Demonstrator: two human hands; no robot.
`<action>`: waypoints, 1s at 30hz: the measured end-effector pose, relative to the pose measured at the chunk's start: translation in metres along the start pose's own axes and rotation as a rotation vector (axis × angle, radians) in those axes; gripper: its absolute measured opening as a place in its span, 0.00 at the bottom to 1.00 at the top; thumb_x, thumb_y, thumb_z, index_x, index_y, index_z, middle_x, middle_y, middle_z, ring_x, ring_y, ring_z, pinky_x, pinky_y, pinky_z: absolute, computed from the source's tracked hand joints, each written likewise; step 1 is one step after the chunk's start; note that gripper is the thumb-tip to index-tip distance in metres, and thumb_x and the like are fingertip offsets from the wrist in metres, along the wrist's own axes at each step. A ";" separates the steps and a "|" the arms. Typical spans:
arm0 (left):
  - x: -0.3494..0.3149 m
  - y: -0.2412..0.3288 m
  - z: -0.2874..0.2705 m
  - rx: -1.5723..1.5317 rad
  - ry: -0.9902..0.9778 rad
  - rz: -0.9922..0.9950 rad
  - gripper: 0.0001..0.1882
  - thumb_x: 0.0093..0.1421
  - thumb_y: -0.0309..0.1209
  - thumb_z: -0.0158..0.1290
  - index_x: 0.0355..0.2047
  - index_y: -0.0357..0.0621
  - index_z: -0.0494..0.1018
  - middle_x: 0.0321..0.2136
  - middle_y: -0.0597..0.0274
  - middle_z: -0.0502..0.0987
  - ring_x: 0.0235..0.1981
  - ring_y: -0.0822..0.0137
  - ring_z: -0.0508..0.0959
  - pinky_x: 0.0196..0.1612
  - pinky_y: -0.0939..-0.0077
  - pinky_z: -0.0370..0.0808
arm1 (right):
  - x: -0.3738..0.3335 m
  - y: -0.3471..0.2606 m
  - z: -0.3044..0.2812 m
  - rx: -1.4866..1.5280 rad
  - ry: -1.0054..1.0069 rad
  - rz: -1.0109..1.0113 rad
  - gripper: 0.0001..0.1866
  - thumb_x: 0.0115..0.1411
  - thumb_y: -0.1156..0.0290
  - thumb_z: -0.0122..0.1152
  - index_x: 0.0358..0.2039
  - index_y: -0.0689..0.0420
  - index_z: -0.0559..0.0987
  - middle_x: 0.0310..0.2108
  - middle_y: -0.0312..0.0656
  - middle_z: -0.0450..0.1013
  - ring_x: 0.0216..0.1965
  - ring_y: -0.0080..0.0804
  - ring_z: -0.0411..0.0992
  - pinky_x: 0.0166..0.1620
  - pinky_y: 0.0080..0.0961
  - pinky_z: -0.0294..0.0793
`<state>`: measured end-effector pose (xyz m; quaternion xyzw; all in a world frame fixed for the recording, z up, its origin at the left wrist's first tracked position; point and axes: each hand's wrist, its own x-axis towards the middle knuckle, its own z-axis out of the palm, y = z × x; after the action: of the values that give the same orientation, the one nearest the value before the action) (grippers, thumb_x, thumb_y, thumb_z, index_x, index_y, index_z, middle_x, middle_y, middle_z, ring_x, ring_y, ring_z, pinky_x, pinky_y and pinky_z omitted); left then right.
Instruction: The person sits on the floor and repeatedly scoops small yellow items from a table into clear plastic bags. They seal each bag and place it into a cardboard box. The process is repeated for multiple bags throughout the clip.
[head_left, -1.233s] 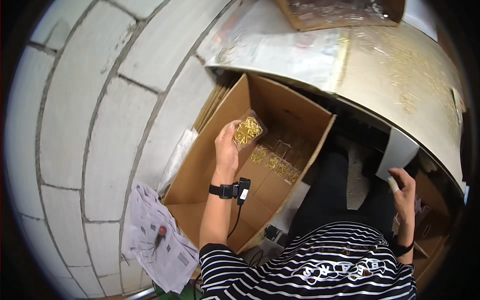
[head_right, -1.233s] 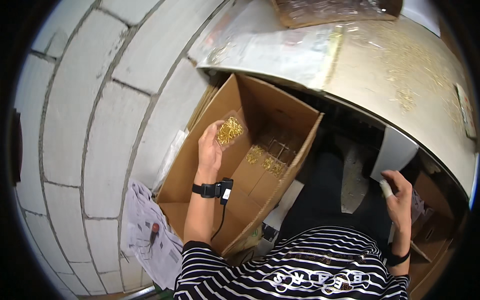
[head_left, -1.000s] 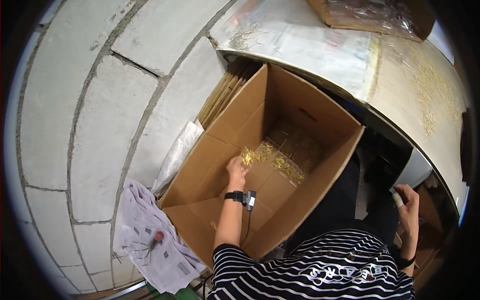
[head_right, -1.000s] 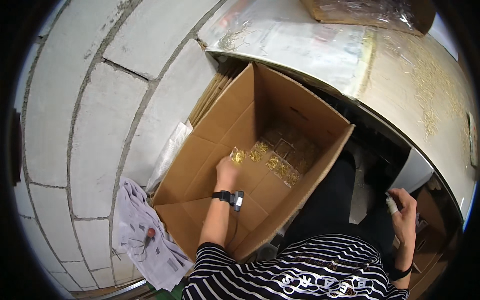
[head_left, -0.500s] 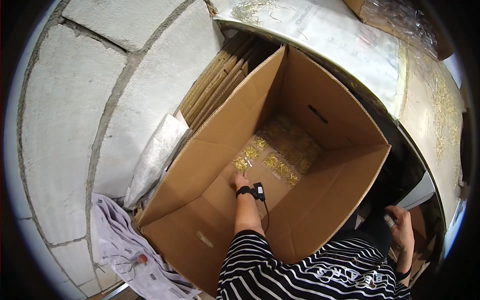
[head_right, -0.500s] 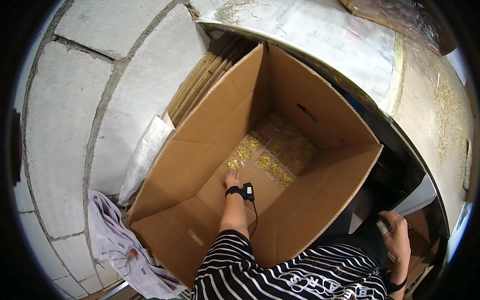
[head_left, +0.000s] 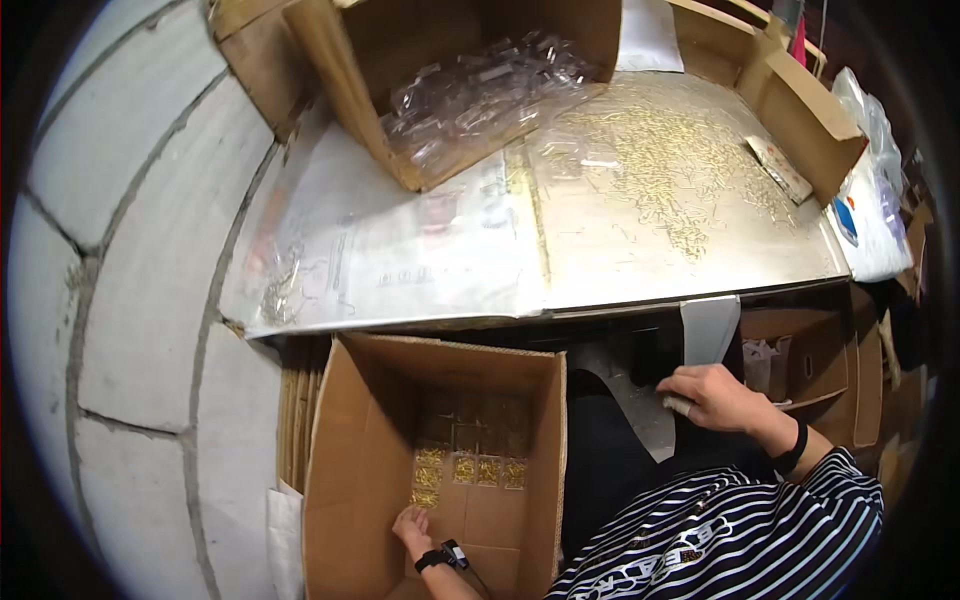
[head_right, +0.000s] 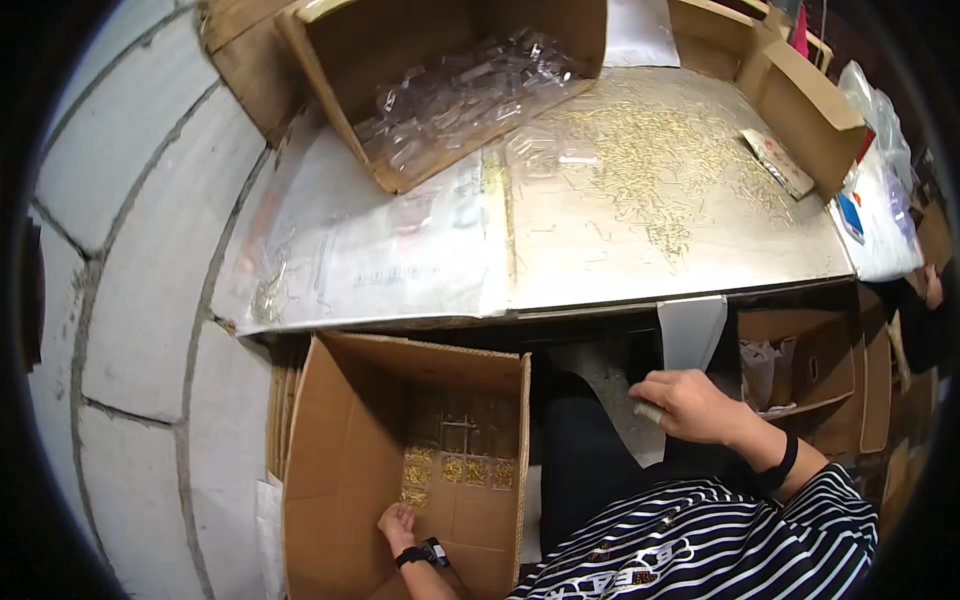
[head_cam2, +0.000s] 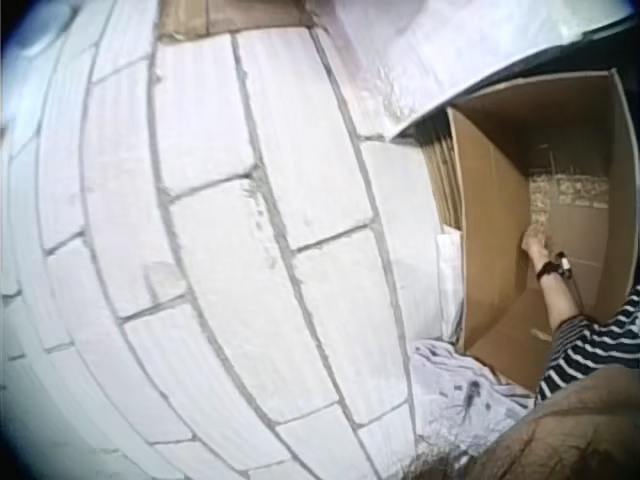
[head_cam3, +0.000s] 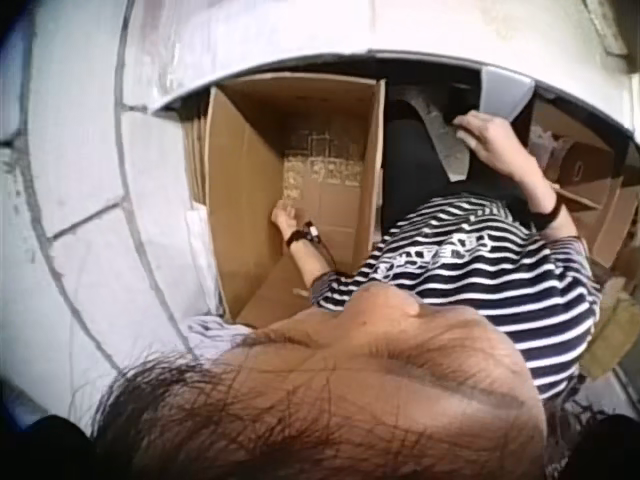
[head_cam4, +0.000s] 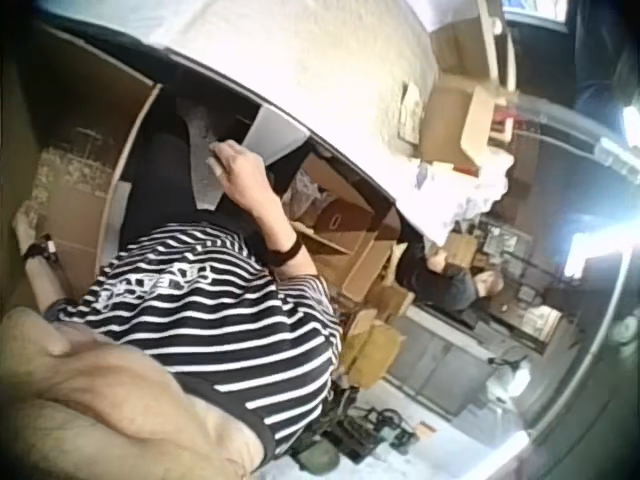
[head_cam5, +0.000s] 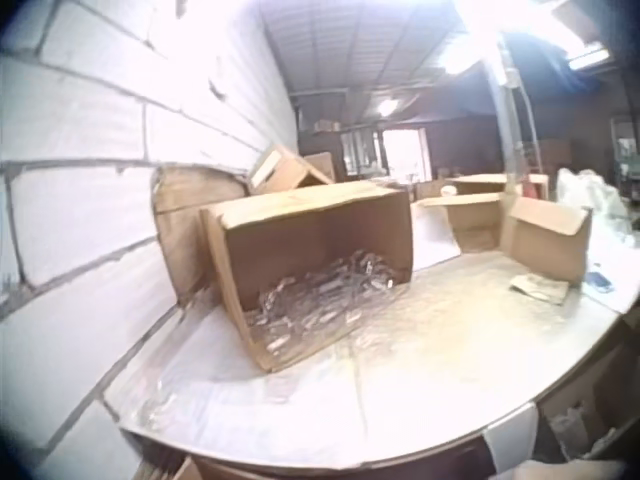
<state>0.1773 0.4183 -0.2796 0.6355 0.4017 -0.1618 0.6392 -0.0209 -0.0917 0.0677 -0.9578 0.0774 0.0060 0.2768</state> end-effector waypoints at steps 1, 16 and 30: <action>-0.027 0.034 0.007 -0.002 -0.084 0.108 0.08 0.60 0.31 0.50 0.36 0.40 0.73 0.30 0.57 0.78 0.30 0.63 0.79 0.36 0.70 0.77 | 0.001 0.004 -0.004 -0.003 0.056 -0.020 0.11 0.51 0.75 0.61 0.36 0.63 0.76 0.29 0.47 0.72 0.30 0.47 0.73 0.34 0.36 0.73; -0.196 0.340 0.417 0.674 -0.115 1.521 0.16 0.52 0.37 0.58 0.32 0.34 0.75 0.28 0.46 0.78 0.32 0.48 0.77 0.38 0.60 0.73 | 0.045 0.032 -0.049 -0.149 0.240 -0.375 0.18 0.46 0.77 0.58 0.41 0.61 0.73 0.38 0.44 0.72 0.40 0.41 0.72 0.38 0.32 0.76; -0.271 0.295 0.449 0.649 -0.504 1.211 0.05 0.52 0.25 0.52 0.24 0.41 0.67 0.25 0.53 0.77 0.25 0.59 0.78 0.25 0.68 0.73 | 0.037 0.110 -0.055 -0.068 0.376 -0.241 0.19 0.52 0.76 0.55 0.46 0.58 0.72 0.50 0.45 0.67 0.52 0.44 0.66 0.46 0.32 0.73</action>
<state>0.3582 -0.0460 0.0582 0.8471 -0.2476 -0.0323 0.4692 -0.0026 -0.2186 0.0538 -0.9531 0.0126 -0.2032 0.2240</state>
